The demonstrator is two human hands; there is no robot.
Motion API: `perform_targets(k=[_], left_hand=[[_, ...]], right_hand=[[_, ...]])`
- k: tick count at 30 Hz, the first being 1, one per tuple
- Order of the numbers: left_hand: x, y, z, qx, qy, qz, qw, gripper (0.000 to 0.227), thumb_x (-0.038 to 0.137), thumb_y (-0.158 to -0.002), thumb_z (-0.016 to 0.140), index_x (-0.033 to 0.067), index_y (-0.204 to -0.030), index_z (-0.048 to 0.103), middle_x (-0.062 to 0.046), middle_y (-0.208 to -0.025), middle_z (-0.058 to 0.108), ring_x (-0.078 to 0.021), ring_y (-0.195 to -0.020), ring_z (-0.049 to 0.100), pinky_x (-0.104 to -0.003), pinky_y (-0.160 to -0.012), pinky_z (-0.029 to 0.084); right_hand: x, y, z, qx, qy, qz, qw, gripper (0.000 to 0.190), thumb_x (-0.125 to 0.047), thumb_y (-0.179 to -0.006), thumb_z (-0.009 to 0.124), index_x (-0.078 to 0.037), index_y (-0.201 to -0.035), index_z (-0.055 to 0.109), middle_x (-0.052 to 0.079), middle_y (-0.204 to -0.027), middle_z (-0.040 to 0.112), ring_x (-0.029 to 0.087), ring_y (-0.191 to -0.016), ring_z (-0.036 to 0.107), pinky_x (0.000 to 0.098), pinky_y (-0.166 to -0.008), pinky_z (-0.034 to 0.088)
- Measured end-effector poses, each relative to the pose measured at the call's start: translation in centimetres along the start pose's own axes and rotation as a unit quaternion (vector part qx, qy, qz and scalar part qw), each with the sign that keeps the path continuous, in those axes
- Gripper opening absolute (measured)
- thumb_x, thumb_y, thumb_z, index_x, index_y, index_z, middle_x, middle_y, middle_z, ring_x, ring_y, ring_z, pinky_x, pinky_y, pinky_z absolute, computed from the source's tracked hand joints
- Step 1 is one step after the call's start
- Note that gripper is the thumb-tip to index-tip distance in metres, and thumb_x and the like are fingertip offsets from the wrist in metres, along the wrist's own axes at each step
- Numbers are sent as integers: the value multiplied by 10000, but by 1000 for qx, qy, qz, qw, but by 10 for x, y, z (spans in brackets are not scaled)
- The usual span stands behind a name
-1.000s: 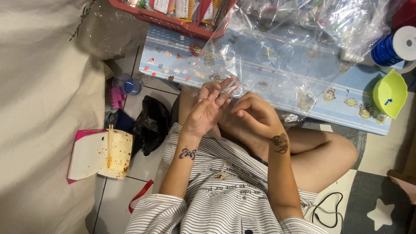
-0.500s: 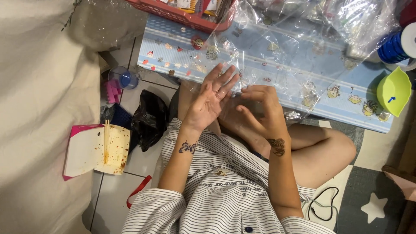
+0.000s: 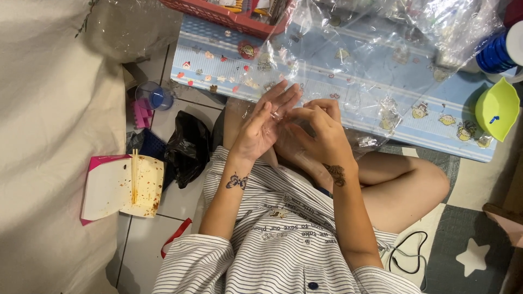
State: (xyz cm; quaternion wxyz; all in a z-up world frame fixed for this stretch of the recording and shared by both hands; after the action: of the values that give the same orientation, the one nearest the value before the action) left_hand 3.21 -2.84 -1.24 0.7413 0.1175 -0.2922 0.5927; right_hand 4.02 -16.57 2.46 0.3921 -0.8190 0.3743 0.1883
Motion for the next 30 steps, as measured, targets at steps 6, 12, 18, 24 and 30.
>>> perform_targets(k=[6,12,18,24,30], left_hand=[[0,-1,2,-2,-5,26,1000,430,233,-940,314,95,-1338,225,-153,-1335,323,-251,-1255,287,-346,-1044,254],[0,-1,3,0,9,47,999,411,220,-947,308,86,-1331,248,-158,-1301,377,-246,-1231,334,-343,-1046,258],[3,1,5,6,29,31,999,424,215,-946,297,86,-1341,215,-156,-1341,311,-251,-1257,283,-360,-1054,247],[7,4,10,3,-112,39,993,525,226,-894,443,109,-1349,209,-155,-1365,259,-251,-1268,256,-361,-1078,167],[7,12,5,7,-208,28,978,496,102,-828,527,65,-1270,304,-117,-1278,387,-199,-1180,393,-350,-1015,285]], right_hand=[[-2,-3,0,11,28,-11,999,286,-32,-710,650,-101,-978,578,1,-799,574,210,-845,475,300,-741,432],[2,-2,3,12,16,-10,1000,215,-15,-723,628,-75,-923,576,29,-761,564,236,-822,474,320,-715,432],[12,2,7,23,3,-18,1000,194,-8,-743,608,-86,-916,568,-1,-802,574,219,-824,461,299,-732,417],[16,5,7,30,-9,1,1000,213,-4,-744,614,-87,-933,563,5,-814,561,219,-834,459,308,-729,427],[11,1,2,30,-24,-3,999,213,24,-750,591,-79,-930,546,2,-837,557,203,-827,453,307,-725,427]])
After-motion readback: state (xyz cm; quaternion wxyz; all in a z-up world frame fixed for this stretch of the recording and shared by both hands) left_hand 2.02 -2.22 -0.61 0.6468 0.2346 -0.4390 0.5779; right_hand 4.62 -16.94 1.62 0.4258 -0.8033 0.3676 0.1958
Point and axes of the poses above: each hand's wrist, its own y-axis away from the middle knuckle, its own z-axis out of the palm, x = y × z, the point moved 1 cm from there along -y, towards the middle knuckle
